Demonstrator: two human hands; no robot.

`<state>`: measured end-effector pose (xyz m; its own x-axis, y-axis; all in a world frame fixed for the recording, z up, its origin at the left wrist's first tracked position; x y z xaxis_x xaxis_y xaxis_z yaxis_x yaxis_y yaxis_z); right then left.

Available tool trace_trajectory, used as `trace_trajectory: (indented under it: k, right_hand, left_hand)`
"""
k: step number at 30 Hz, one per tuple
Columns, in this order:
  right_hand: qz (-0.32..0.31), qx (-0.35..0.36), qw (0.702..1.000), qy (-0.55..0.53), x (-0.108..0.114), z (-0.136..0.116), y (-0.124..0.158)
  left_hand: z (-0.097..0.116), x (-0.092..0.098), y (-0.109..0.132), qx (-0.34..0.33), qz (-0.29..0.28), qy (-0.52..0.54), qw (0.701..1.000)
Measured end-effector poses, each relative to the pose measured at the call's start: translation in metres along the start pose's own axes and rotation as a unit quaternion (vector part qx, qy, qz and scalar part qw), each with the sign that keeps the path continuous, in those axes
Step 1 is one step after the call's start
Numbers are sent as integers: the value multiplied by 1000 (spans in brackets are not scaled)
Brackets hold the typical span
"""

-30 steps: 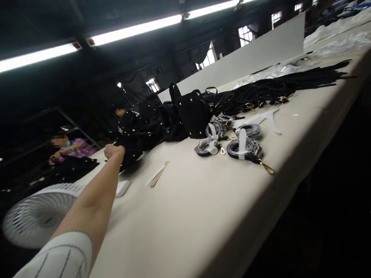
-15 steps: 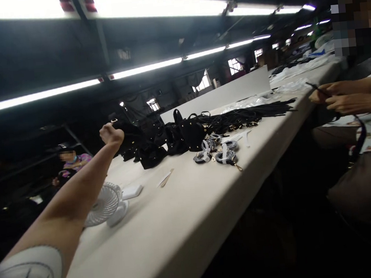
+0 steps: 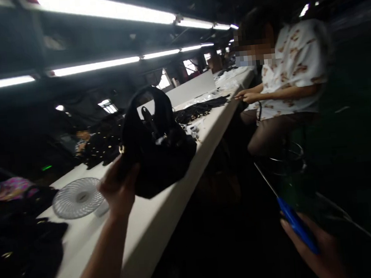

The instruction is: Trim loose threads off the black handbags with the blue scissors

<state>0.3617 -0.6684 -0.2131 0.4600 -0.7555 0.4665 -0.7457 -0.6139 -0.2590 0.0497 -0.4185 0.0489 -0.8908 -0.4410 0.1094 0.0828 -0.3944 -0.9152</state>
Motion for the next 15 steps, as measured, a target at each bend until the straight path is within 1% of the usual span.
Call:
trace_trajectory:
  k: [1, 2, 4, 6, 7, 9, 11, 13, 15]
  right_hand:
    - [4, -44, 998, -35, 11, -6, 0]
    - [24, -56, 997, -54, 21, -13, -1]
    - [28, -27, 993, -111, 37, -29, -2]
    - [27, -13, 981, -193, 45, -36, 1]
    - [10, -18, 978, -205, 46, -36, 5]
    - [-41, -52, 979, -195, 42, -31, 18]
    - [-75, -85, 980, -162, 34, -22, 32]
    - [-75, -99, 984, -125, 22, -13, 42]
    - [-59, -84, 992, -70, 8, -5, 45]
  left_hand:
    - [5, 2, 41, 17, -26, 25, 999]
    - [11, 3, 81, 33, -64, 49, 996]
    - [22, 4, 152, 62, -139, 92, 984]
    - [37, 5, 206, 76, -206, 141, 965]
    - [44, 6, 227, 77, -231, 167, 955]
    - [57, 7, 255, 69, -269, 220, 935]
    - [66, 10, 272, 61, -294, 267, 916]
    - [72, 14, 284, 52, -327, 308, 892]
    - [73, 19, 296, 24, -364, 340, 867]
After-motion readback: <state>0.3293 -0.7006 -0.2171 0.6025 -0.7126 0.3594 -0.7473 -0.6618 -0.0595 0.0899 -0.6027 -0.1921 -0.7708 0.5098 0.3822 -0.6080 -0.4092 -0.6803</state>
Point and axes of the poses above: each hand's wrist, its own y-axis away from the middle knuckle, its own x-axis out of the back of the hand, z = x × y, the point moved 1 cm from there along -y, towards the middle knuckle, and after that the axes turned 4 degrees about z, right-handed, at the moved point
